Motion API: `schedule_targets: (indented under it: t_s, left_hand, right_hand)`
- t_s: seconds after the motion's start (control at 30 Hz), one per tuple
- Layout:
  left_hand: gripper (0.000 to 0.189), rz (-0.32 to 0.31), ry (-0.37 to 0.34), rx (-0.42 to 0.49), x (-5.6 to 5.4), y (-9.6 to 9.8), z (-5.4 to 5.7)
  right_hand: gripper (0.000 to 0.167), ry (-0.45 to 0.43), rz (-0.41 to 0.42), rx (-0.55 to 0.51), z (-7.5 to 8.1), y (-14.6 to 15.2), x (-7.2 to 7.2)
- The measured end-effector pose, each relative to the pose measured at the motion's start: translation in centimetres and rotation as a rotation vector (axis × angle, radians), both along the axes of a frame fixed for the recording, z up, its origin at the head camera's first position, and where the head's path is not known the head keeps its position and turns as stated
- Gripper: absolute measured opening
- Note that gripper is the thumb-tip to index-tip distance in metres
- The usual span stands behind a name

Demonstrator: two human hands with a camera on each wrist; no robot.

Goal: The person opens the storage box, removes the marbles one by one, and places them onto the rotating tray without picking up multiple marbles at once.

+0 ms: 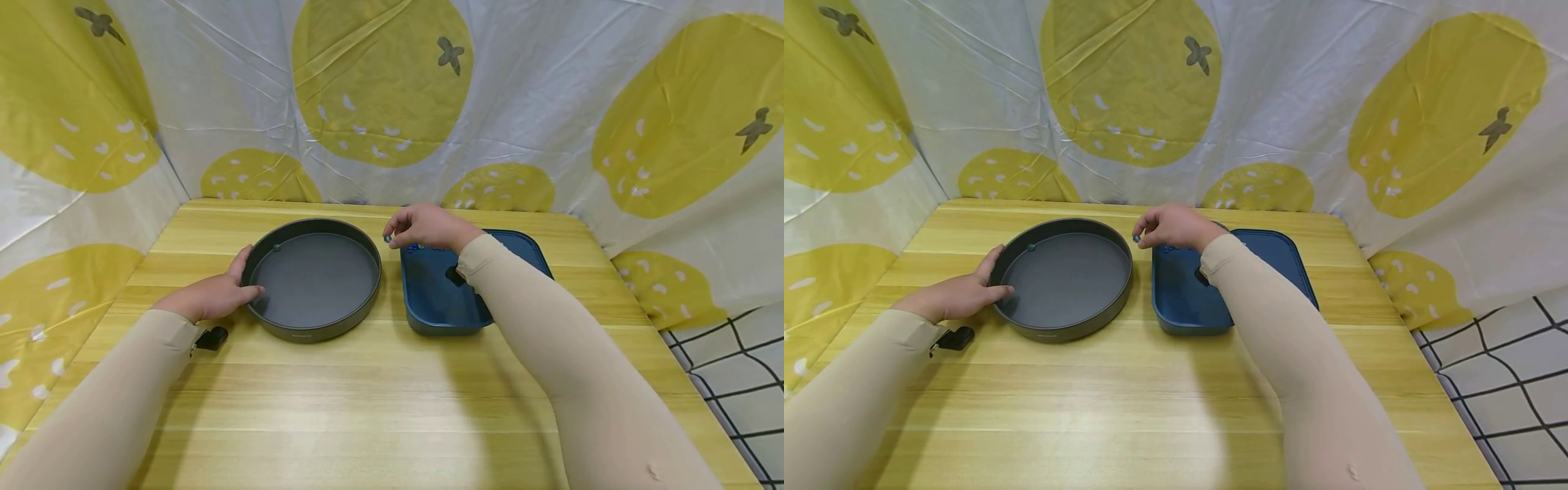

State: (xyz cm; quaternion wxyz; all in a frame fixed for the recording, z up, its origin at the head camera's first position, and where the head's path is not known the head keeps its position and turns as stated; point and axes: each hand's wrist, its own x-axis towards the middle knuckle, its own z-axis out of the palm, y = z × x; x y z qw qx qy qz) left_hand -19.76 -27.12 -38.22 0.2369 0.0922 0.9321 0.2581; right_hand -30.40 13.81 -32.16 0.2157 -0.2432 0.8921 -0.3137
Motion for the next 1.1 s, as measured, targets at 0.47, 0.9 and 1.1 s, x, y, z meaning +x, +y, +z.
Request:
schedule_targets:
  t_s: [0.47,0.9,1.1]
  left_hand:
    - [0.105,-0.005,-0.005,-0.003,0.1,0.1,0.2]
    - [0.104,-0.002,-0.005,0.001,0.1,0.0,0.1]
    - [0.104,-0.004,-0.009,0.007,0.2,0.1,0.1]
  right_hand:
    - [0.026,0.052,0.156,0.006,0.6,-3.6,1.3]
    - [0.023,0.045,0.204,0.036,0.7,-5.8,2.3]
    - [0.023,0.024,0.222,0.035,0.8,-6.4,2.8]
